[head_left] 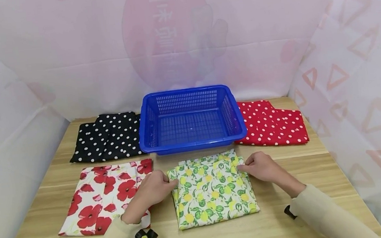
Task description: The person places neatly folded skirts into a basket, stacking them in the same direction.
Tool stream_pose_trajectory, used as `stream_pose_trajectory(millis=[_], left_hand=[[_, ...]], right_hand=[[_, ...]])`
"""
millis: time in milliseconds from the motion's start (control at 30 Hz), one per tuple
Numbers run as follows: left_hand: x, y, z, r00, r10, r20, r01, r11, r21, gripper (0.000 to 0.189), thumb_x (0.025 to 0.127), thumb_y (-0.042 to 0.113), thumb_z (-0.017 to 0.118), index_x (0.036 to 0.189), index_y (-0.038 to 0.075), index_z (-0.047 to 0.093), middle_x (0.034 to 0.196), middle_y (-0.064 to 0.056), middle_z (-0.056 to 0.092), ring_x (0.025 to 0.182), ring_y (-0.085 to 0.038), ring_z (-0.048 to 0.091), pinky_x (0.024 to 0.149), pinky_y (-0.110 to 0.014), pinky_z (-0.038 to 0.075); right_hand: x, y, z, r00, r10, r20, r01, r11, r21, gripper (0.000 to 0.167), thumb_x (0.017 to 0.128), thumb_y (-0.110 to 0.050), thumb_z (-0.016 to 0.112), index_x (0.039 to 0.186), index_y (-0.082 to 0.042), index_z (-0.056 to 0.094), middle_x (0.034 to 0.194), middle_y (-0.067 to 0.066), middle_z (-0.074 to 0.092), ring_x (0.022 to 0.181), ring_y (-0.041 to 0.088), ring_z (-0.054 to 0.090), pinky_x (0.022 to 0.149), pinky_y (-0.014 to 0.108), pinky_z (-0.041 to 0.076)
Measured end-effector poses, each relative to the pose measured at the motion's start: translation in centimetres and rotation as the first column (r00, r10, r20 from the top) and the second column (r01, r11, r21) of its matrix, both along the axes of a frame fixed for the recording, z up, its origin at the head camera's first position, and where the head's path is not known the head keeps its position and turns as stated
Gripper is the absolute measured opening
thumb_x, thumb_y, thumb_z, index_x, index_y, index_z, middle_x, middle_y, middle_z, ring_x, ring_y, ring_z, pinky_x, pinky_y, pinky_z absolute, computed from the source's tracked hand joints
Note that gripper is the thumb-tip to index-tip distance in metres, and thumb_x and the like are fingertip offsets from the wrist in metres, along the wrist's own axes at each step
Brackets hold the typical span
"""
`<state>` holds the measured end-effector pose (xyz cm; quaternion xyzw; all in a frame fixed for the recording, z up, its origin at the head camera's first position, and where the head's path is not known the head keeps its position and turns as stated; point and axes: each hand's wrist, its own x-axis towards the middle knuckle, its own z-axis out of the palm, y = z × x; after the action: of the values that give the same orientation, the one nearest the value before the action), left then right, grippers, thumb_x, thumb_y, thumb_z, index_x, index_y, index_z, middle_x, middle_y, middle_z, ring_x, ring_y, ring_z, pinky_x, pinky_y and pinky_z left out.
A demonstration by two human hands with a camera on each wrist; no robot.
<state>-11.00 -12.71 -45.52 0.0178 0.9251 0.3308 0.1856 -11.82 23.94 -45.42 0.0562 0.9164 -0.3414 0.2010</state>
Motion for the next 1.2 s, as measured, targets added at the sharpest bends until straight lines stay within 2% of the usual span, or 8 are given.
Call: stream_pose_trajectory(millis=[133,267,433,567,700,833,1000,1200], left_hand=[[-0.3,0.3,-0.4,1.000,0.017,-0.005,-0.016,0.998,0.056,0.055,0.094,0.035,0.077,0.052,0.019,0.045,0.049,0.009,0.032,0.046,-0.008,0.029,0.046,-0.024,0.019],[-0.5,0.2,-1.1,0.997,0.072,0.004,-0.072,0.988,0.137,0.046,0.091,0.031,0.081,0.058,0.017,0.052,0.050,0.009,0.033,0.048,-0.008,0.032,0.047,-0.023,0.022],[-0.7,0.2,-1.9,0.991,0.111,0.081,-0.129,0.951,0.282,0.025,0.092,0.023,0.082,0.080,0.007,0.068,0.053,0.006,0.046,0.052,-0.010,0.040,0.050,-0.023,0.030],[-0.7,0.3,-2.1,0.988,0.094,0.125,-0.134,0.921,0.365,0.023,0.091,0.018,0.082,0.092,0.002,0.065,0.066,0.000,0.056,0.059,-0.013,0.046,0.053,-0.024,0.037],[-0.4,0.5,-2.1,0.990,0.067,0.121,-0.110,0.915,0.389,0.029,0.091,0.018,0.083,0.105,0.000,0.064,0.093,-0.008,0.068,0.080,-0.017,0.061,0.066,-0.027,0.051],[-0.3,0.8,-1.8,0.989,0.088,0.120,-0.127,0.916,0.381,0.041,0.091,0.024,0.084,0.116,0.000,0.063,0.112,-0.014,0.072,0.099,-0.022,0.066,0.081,-0.032,0.057],[-0.5,1.2,-1.8,0.979,0.116,0.166,-0.176,0.893,0.415,0.052,0.090,0.030,0.086,0.124,-0.001,0.061,0.106,-0.009,0.079,0.101,-0.021,0.063,0.086,-0.031,0.054],[-0.6,1.2,-2.6,0.970,0.101,0.219,-0.202,0.837,0.509,0.045,0.091,0.027,0.085,0.124,0.001,0.071,0.098,-0.010,0.083,0.084,-0.014,0.071,0.076,-0.026,0.055]], right_hand=[[-0.1,-0.4,-0.3,0.999,-0.024,0.038,0.025,0.999,-0.024,0.037,0.094,-0.041,0.079,0.074,-0.011,0.069,0.065,-0.004,0.049,0.061,0.013,0.042,0.056,0.025,0.034],[0.0,-0.7,-0.5,0.999,-0.038,0.037,0.040,0.998,-0.055,0.050,0.094,-0.041,0.079,0.060,-0.017,0.051,0.055,-0.007,0.034,0.055,0.011,0.032,0.053,0.024,0.027],[0.1,-0.6,-0.6,0.994,-0.091,0.060,0.097,0.989,-0.113,0.051,0.093,-0.043,0.080,0.062,-0.016,0.049,0.055,-0.006,0.037,0.055,0.012,0.034,0.054,0.024,0.029],[0.3,-0.6,-0.8,0.992,-0.099,0.079,0.110,0.983,-0.145,0.051,0.091,-0.042,0.082,0.063,-0.015,0.050,0.056,-0.005,0.038,0.056,0.012,0.035,0.054,0.024,0.029],[0.7,-0.9,-0.7,0.997,-0.051,0.050,0.058,0.987,-0.153,0.048,0.091,-0.039,0.083,0.070,-0.013,0.049,0.061,-0.004,0.038,0.060,0.013,0.036,0.055,0.024,0.030],[0.9,-1.2,-0.7,1.000,-0.019,0.001,0.019,0.987,-0.157,0.043,0.091,-0.035,0.084,0.076,-0.012,0.051,0.064,-0.003,0.040,0.060,0.013,0.038,0.053,0.024,0.030],[1.2,-1.5,-0.5,0.999,-0.032,-0.008,0.030,0.985,-0.168,0.041,0.092,-0.033,0.083,0.077,-0.010,0.052,0.065,-0.002,0.041,0.059,0.013,0.038,0.052,0.023,0.031],[1.4,-1.6,-0.8,0.996,-0.090,0.028,0.094,0.980,-0.174,0.026,0.093,-0.034,0.082,0.095,-0.008,0.075,0.079,0.001,0.070,0.069,0.014,0.052,0.059,0.024,0.039]])
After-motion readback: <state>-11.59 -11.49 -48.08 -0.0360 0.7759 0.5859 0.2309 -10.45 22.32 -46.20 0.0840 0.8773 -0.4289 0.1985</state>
